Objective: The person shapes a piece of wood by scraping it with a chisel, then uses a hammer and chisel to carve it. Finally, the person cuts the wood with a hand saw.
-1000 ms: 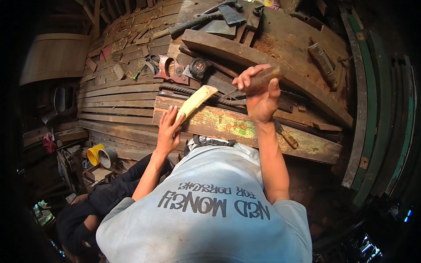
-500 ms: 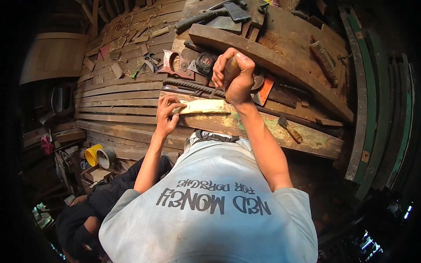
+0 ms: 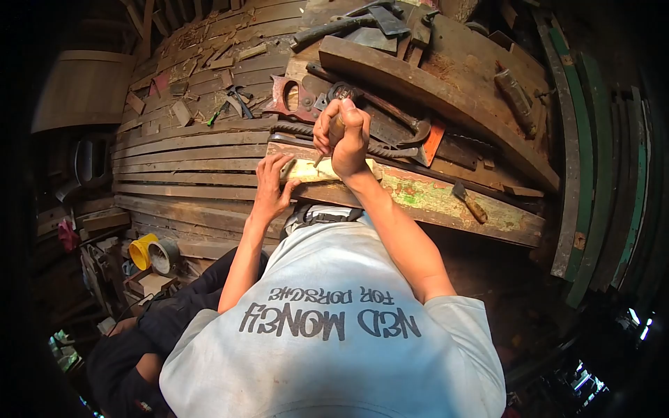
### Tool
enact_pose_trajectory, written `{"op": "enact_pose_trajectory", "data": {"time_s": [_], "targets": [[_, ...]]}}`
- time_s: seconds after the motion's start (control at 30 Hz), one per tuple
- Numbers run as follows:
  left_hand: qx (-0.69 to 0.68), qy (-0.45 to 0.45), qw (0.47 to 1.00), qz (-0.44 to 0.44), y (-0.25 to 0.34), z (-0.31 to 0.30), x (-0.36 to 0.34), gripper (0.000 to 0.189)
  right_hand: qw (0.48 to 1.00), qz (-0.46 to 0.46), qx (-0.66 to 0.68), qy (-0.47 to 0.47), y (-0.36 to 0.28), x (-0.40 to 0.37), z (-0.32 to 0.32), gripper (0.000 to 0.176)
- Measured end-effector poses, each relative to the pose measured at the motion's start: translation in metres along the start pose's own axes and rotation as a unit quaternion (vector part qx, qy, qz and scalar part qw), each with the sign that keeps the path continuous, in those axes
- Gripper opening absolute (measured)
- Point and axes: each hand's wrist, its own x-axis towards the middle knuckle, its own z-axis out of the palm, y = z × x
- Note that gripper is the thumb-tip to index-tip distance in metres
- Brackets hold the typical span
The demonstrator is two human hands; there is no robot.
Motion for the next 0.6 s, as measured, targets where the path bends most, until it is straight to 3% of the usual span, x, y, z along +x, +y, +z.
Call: {"op": "enact_pose_trajectory", "data": {"time_s": [0.13, 0.37, 0.6], "targets": [[-0.019, 0.004, 1.0, -0.002, 0.004, -0.005, 0.0, 0.048, 0.997, -0.02, -0.014, 0.078, 0.005, -0.007, 0.005, 0.053], [-0.013, 0.022, 1.0, 0.005, -0.006, 0.0, 0.002, 0.048, 0.988, -0.075, -0.045, 0.129, 0.0, -0.004, 0.006, 0.052], [-0.008, -0.032, 0.999, 0.029, -0.004, -0.009, 0.007, 0.053, 0.984, -0.074, -0.136, 0.086, 0.004, -0.002, 0.001, 0.052]]}}
